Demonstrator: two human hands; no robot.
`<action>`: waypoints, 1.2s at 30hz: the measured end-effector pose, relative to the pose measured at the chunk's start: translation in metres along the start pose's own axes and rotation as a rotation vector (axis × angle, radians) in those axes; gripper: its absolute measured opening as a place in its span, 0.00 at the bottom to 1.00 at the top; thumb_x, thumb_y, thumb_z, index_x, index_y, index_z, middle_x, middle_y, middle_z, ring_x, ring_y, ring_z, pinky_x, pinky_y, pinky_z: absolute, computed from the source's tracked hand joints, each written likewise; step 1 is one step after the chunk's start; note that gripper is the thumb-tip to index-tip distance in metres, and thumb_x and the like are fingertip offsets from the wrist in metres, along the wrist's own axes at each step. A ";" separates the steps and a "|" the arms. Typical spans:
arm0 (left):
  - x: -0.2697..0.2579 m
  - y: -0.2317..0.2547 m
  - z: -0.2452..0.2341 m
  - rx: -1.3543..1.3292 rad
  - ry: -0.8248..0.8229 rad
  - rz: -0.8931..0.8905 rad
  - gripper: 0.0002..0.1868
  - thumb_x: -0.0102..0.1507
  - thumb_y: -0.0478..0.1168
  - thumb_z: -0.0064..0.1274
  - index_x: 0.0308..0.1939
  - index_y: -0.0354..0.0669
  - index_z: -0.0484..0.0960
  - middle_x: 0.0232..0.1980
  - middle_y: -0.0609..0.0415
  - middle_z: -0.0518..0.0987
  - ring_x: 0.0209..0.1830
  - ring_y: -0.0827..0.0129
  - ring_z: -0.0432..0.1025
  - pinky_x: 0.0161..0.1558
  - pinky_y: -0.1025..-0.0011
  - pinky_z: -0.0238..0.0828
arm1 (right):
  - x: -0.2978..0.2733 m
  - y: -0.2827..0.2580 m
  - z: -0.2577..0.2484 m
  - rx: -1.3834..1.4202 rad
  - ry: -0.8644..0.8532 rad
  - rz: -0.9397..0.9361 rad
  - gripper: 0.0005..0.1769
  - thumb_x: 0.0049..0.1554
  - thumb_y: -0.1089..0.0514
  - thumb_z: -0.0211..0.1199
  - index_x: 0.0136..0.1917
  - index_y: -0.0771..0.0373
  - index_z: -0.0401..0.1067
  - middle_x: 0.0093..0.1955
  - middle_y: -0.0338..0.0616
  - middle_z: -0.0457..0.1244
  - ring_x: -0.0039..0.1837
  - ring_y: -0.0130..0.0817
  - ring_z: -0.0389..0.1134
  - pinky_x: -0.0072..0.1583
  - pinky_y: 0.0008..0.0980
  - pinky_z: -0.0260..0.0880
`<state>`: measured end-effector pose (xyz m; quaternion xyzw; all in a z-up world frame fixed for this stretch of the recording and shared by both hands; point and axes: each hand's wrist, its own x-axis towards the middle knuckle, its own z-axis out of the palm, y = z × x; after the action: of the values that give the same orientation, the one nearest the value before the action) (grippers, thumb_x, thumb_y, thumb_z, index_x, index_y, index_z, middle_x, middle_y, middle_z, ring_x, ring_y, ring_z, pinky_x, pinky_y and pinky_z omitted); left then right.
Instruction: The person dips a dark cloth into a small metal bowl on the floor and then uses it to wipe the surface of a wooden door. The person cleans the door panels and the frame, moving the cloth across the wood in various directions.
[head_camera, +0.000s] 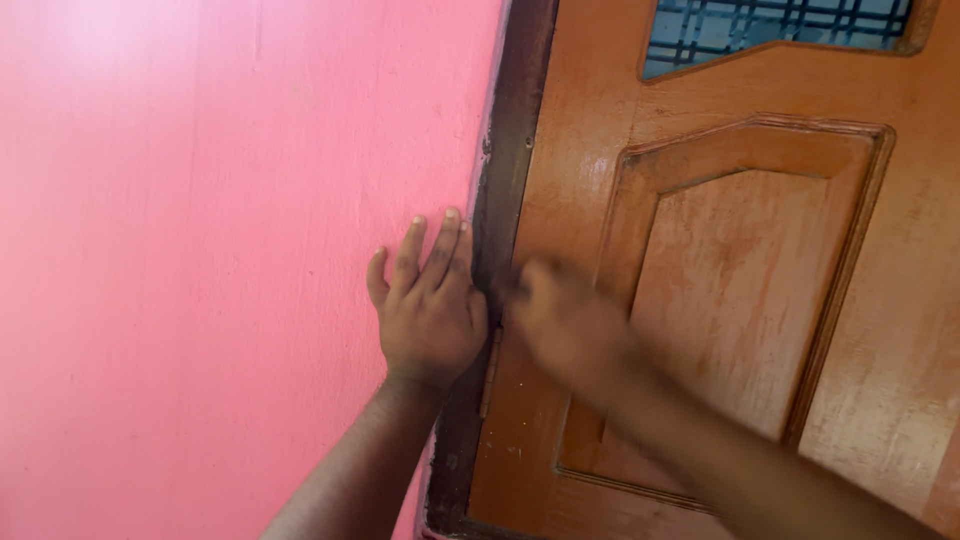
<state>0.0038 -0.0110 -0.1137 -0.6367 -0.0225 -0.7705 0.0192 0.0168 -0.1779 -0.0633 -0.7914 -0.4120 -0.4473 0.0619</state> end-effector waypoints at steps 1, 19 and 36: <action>0.000 -0.001 0.000 -0.009 -0.005 0.001 0.30 0.58 0.39 0.48 0.67 0.44 0.77 0.74 0.56 0.71 0.77 0.57 0.61 0.73 0.46 0.46 | -0.005 -0.004 0.005 -0.110 -0.091 -0.085 0.15 0.62 0.48 0.55 0.57 0.54 0.75 0.54 0.46 0.63 0.57 0.48 0.68 0.53 0.48 0.73; -0.001 -0.003 0.000 -0.071 0.005 0.000 0.30 0.57 0.38 0.50 0.66 0.44 0.78 0.74 0.55 0.73 0.74 0.55 0.63 0.70 0.51 0.54 | 0.037 0.012 -0.012 -0.163 0.157 -0.127 0.09 0.55 0.53 0.62 0.46 0.44 0.82 0.50 0.45 0.64 0.58 0.46 0.67 0.52 0.48 0.72; 0.000 0.000 -0.006 -0.026 0.055 0.109 0.29 0.60 0.37 0.49 0.67 0.42 0.78 0.73 0.55 0.73 0.73 0.56 0.64 0.72 0.51 0.54 | 0.053 0.017 -0.016 -0.146 0.204 -0.054 0.13 0.61 0.52 0.57 0.56 0.50 0.77 0.53 0.47 0.66 0.55 0.48 0.70 0.52 0.48 0.72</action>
<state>-0.0023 -0.0116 -0.1153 -0.6159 0.0228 -0.7857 0.0533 0.0317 -0.1650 -0.0089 -0.7328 -0.3910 -0.5559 0.0338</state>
